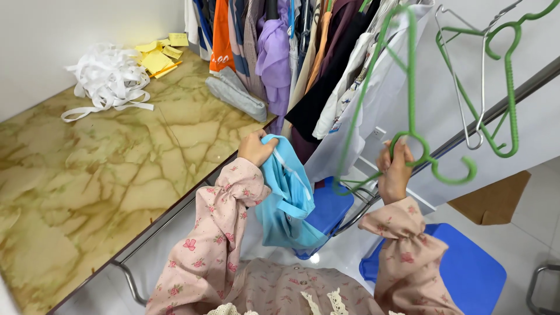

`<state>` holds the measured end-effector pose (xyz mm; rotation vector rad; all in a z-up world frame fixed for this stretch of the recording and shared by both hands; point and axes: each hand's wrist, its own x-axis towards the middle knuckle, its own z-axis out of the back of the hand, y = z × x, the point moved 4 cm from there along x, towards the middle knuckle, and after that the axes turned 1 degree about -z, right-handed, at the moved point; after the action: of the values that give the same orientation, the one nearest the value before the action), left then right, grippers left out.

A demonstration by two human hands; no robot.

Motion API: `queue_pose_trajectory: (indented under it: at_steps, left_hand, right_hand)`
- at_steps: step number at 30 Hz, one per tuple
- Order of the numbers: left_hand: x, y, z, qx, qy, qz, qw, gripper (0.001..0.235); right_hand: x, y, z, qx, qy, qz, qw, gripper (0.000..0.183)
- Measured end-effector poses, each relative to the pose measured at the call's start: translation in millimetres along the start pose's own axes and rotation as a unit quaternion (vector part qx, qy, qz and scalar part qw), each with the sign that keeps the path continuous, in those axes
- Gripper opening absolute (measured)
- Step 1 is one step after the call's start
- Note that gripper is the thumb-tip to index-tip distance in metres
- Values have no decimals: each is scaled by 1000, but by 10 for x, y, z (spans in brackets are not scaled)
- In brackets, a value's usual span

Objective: The person unfolds a white shirt, places it on a hanger, and hangs it on a clothing rack. They repeat this process with a light blue shirt and a grey t-shirt, organizing each item on the rack.

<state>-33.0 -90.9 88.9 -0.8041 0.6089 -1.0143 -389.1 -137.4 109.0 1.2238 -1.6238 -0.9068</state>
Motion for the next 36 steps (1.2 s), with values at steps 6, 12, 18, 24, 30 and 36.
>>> queue_pose_trajectory:
  at_steps: [6, 12, 18, 24, 30, 36]
  left_hand:
    - [-117, 49, -266, -55, 39, -51, 996, 26]
    - [-310, -350, -9, -273, 126, -137, 944, 3]
    - [-449, -214, 814, -172, 41, -203, 963, 15]
    - [-145, 817, 1278, 27, -49, -208, 977, 47]
    - [-503, 614, 1368, 162, -246, -109, 949, 37]
    - [-381, 714, 1487, 183, -292, -82, 935, 26]
  right_hand:
    - [-187, -86, -771, 228, 262, -89, 934, 45]
    - [-263, -1028, -1026, 96, 375, -25, 922, 58]
    - [-194, -1276, -935, -156, 388, -18, 908, 19]
    - [123, -465, -1034, -347, 425, 11, 836, 31]
    - [168, -203, -1140, -371, 431, 64, 820, 42]
    - [-38, 206, -1264, -441, 402, 75, 799, 45]
